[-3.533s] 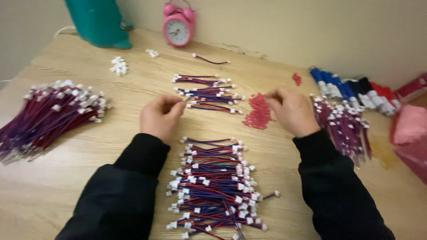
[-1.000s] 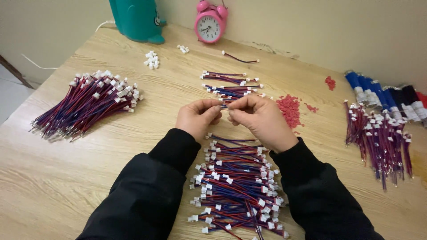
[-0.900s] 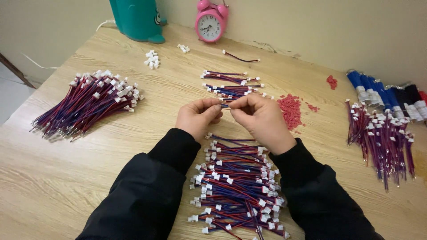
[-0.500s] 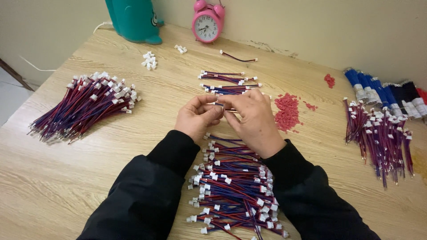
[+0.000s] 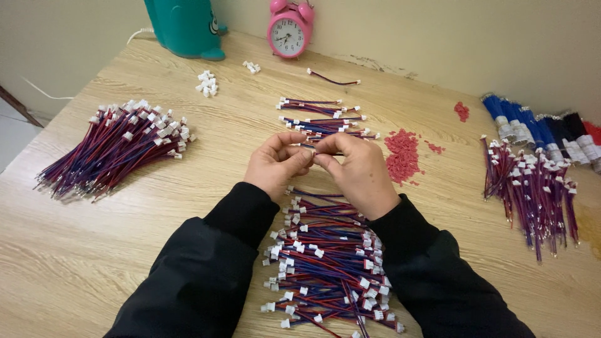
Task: Attaching small red plastic components to the connectors of wire harnesses
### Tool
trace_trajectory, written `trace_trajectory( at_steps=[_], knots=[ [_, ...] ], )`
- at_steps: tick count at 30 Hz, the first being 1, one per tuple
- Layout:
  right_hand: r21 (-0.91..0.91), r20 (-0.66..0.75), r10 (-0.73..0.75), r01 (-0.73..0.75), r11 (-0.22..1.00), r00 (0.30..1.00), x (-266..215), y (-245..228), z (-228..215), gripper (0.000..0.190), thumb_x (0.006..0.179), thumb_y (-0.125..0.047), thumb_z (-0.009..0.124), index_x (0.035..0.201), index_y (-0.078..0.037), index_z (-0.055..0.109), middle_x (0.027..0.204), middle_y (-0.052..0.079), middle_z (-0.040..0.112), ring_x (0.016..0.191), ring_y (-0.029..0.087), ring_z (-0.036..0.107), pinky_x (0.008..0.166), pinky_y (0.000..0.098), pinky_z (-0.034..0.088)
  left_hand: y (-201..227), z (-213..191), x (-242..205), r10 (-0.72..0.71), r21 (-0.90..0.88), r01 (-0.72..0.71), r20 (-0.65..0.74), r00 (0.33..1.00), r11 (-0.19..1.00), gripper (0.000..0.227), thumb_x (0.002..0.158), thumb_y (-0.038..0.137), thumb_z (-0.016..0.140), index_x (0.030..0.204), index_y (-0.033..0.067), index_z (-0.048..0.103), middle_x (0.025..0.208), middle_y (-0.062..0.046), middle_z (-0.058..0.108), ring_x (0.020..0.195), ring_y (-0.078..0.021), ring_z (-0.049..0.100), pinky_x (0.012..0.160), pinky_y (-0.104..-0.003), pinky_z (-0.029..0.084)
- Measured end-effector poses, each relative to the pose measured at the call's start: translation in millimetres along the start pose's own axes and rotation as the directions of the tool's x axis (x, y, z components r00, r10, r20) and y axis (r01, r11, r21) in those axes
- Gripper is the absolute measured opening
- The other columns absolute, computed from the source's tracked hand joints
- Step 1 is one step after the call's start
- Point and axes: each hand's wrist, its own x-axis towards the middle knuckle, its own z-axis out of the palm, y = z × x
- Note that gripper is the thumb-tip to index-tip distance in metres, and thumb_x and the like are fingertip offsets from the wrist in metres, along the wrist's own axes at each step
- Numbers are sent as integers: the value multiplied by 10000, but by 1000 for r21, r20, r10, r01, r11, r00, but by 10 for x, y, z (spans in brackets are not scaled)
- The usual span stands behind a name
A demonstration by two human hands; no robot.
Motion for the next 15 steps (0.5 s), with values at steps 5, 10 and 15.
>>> trace_trajectory(
  at_steps=[5,10,15],
  knots=[
    [32,-22,-11,12,999,1000,-1,-16,28,91,803,-82,762,880,-130,751,779,80,727,805,266,714,749,353,528,-49,-29,31,-10,-32,10,-7,1000,999,372,800,19,768,1139,52,622,821,-107,700,729,-163,712,657,-240,632],
    [64,-26,-18,19,998,1000,10,-74,18,93,821,-72,756,881,-142,764,792,61,716,781,215,701,750,315,526,-19,-38,14,-35,-81,36,6,999,996,390,806,4,746,1167,37,603,833,-123,695,732,-191,718,661,-270,642],
    [112,-1,-40,40,993,999,12,-24,3,96,807,-68,761,895,-106,759,790,145,696,781,295,696,723,376,524,-22,-4,2,-20,-88,21,20,1000,996,393,808,6,743,1176,33,606,812,-113,681,731,-197,717,671,-292,648]
  ],
)
